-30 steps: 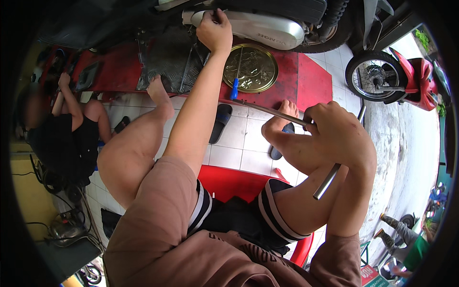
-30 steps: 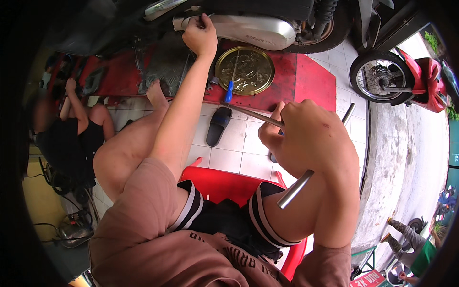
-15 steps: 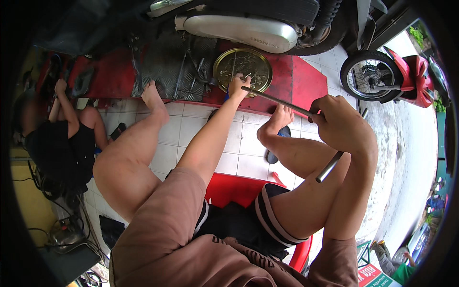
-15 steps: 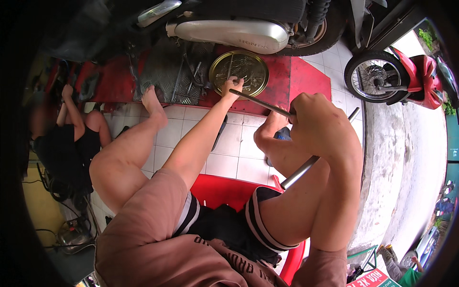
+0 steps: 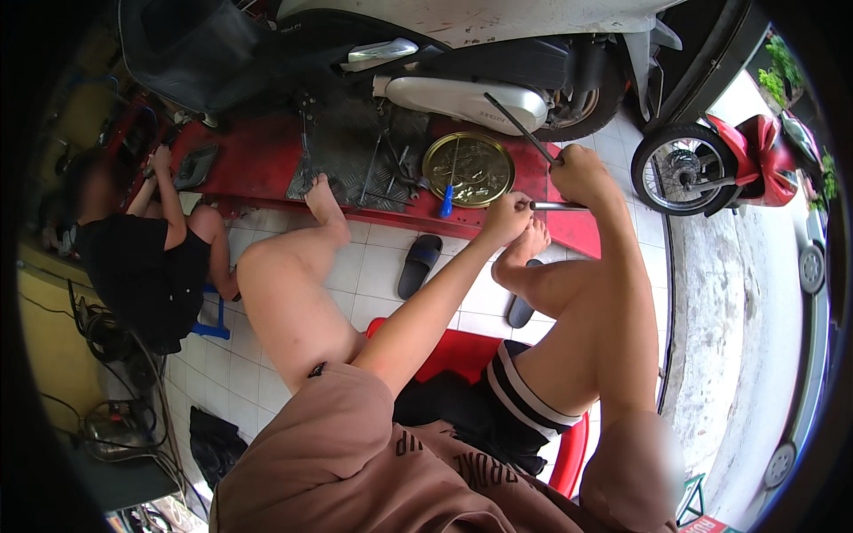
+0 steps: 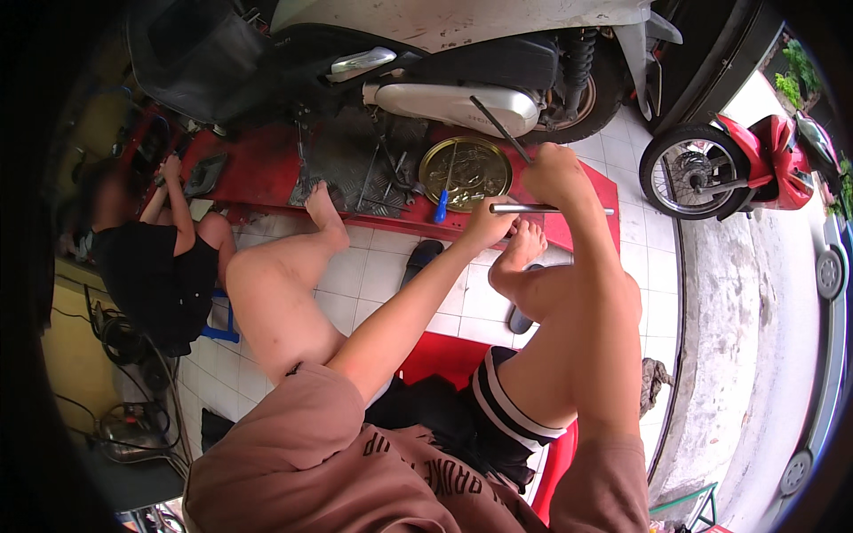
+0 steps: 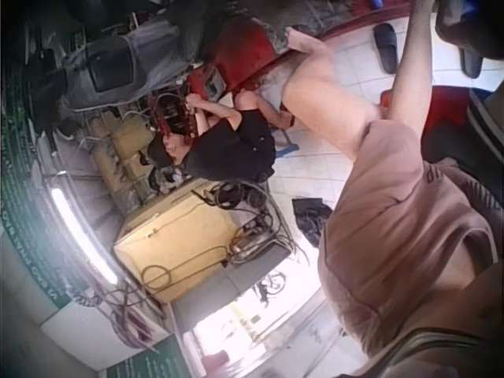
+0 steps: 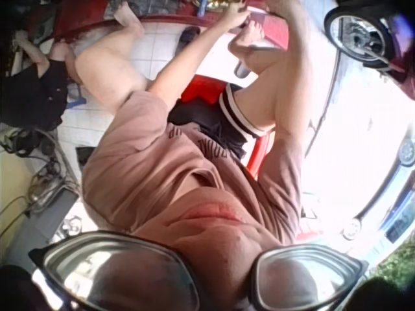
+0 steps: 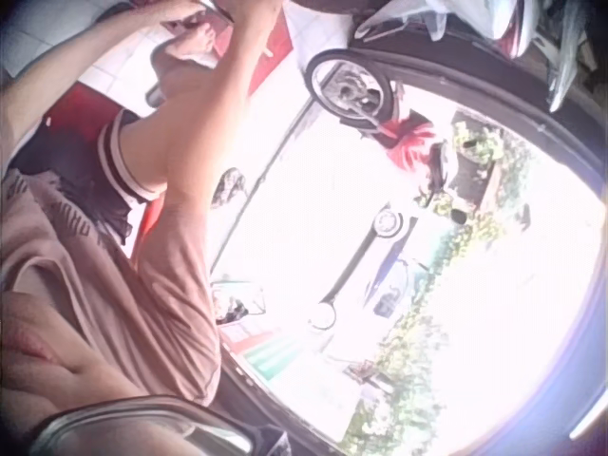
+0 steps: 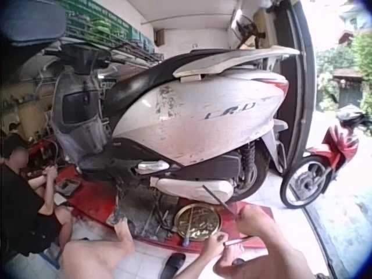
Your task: The person is working on the rear engine area of a white scooter, using a screwdriver and a wrench to adjust components. They are seated on a low stool in a workshop environment, manipulating tools with both hands while a second person works nearby.
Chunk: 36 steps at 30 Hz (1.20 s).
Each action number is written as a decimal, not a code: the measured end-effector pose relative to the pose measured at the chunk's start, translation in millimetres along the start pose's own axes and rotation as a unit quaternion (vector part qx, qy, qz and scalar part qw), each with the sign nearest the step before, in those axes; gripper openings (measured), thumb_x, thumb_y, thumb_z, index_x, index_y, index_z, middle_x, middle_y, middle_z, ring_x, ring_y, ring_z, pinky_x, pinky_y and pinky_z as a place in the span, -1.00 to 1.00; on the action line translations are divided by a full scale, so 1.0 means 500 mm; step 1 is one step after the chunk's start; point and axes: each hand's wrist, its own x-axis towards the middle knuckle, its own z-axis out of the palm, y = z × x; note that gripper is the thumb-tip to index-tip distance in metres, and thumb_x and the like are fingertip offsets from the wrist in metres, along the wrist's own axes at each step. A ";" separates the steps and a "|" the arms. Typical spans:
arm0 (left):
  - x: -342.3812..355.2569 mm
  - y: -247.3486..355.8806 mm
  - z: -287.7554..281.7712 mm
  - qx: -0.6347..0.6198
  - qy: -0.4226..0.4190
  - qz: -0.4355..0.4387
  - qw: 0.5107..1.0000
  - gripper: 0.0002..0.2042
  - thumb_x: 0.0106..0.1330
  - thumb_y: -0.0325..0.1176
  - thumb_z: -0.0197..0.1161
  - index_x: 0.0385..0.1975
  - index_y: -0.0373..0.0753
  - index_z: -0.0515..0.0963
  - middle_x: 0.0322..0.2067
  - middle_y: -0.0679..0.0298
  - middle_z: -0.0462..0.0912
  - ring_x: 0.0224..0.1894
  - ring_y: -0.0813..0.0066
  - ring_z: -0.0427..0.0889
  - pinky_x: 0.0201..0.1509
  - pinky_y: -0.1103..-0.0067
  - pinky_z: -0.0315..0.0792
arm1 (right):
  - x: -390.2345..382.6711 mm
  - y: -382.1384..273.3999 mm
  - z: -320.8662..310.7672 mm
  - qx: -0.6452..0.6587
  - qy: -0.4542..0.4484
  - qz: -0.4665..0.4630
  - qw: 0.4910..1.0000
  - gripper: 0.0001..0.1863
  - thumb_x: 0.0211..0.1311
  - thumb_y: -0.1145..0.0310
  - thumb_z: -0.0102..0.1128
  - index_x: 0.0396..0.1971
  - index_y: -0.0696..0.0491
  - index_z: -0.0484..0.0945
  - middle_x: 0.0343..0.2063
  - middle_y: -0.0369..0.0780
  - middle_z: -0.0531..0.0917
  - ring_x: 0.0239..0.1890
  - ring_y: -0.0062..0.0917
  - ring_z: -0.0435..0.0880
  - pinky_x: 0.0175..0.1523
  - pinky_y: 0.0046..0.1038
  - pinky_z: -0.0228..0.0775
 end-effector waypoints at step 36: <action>-0.169 0.470 -0.255 0.710 0.029 0.223 0.668 -0.71 0.02 -0.34 0.29 -0.30 -0.40 0.55 -0.29 0.05 0.59 0.02 0.21 0.47 0.38 0.18 -0.02 | 0.036 -0.192 0.124 0.455 -0.116 0.053 0.882 -0.63 0.12 0.43 0.14 -0.08 0.31 0.46 -0.23 -0.04 0.62 -0.29 -0.37 0.63 -0.30 -0.31 0.50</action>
